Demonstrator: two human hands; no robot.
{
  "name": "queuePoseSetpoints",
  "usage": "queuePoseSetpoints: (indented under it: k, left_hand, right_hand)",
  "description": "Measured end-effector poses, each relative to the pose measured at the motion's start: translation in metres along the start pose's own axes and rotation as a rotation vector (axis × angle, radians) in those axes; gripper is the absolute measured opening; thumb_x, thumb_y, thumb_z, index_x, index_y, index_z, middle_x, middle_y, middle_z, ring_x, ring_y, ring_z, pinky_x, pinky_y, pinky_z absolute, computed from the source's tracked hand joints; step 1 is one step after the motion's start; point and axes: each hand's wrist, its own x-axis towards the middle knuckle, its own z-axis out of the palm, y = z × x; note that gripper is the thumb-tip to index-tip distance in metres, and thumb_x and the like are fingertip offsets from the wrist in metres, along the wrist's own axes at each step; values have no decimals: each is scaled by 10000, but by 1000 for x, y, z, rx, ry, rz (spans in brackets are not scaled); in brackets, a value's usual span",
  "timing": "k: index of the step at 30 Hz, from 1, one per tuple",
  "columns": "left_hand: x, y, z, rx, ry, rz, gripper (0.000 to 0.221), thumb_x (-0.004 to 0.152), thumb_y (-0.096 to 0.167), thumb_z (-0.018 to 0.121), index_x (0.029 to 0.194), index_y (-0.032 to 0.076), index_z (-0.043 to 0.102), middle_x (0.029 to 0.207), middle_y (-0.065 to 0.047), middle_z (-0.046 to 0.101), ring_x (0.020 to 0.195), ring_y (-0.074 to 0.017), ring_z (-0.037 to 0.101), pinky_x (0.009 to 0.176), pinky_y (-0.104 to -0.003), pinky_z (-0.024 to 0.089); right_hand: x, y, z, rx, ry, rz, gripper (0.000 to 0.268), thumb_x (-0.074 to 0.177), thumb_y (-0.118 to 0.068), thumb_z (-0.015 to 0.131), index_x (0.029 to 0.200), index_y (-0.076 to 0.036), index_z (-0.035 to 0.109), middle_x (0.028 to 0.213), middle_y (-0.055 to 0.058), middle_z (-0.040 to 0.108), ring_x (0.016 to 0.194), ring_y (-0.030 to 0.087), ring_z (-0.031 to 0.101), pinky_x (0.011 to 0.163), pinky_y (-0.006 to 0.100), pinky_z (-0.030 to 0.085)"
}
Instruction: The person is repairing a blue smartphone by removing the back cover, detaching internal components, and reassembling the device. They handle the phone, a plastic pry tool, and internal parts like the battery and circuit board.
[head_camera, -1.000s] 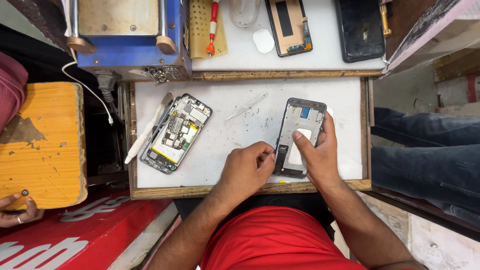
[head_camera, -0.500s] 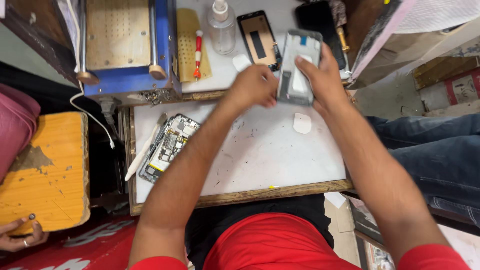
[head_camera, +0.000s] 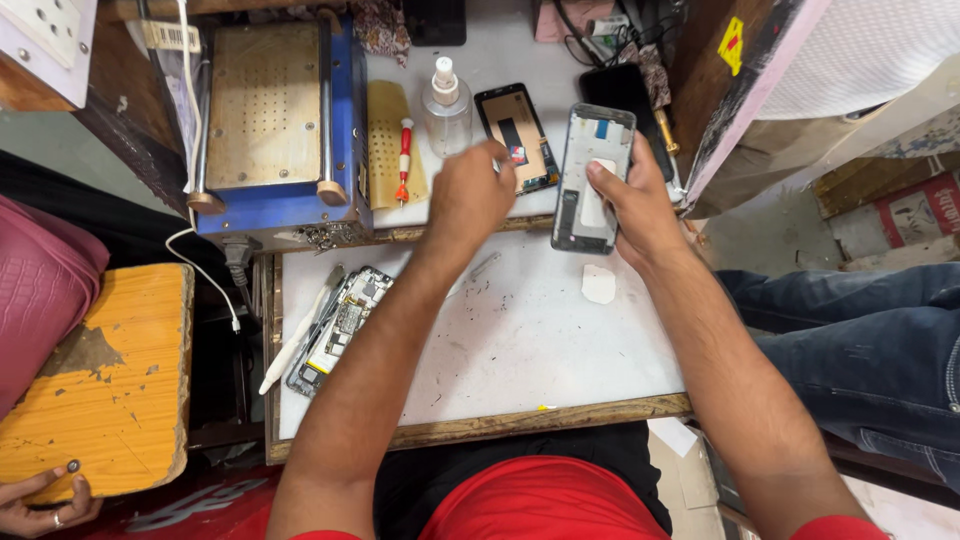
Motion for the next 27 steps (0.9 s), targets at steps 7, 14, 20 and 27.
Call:
queuePoseSetpoints:
  k: [7, 14, 20, 27]
  left_hand:
    - [-37, 22, 7, -573, -371, -338, 189, 904, 189, 653, 989, 45, 741, 764, -44, 769, 597, -102, 719, 546, -296, 589]
    - [-19, 18, 11, -452, -360, -269, 132, 919, 145, 650, 906, 30, 715, 725, -37, 745, 588, -104, 735, 561, -243, 590]
    - [17, 2, 17, -767, -454, -451, 115, 945, 96, 611, 893, 9, 664, 752, -84, 723, 610, -132, 718, 538, -273, 615]
    - [47, -2, 16, -518, -264, -517, 126, 896, 98, 662, 815, 2, 671, 717, -108, 742, 604, -183, 751, 531, -318, 637]
  right_hand:
    - [-26, 0, 14, -80, 7, 20, 618, 977, -32, 654, 1515, -50, 349, 1324, 126, 616, 1211, 193, 642, 1018, 351, 596]
    - [-11, -2, 18, -153, 24, 20, 580, 978, -4, 626, 1493, -32, 361, 1292, 151, 626, 1163, 202, 666, 973, 354, 620]
    - [23, 3, 5, -93, 20, 23, 499, 971, 14, 645, 1422, -12, 432, 1246, 146, 659, 1109, 203, 700, 954, 359, 629]
    - [46, 2, -5, -66, 69, 1, 475, 955, 32, 658, 1383, -37, 465, 1222, 125, 675, 1077, 202, 705, 935, 371, 620]
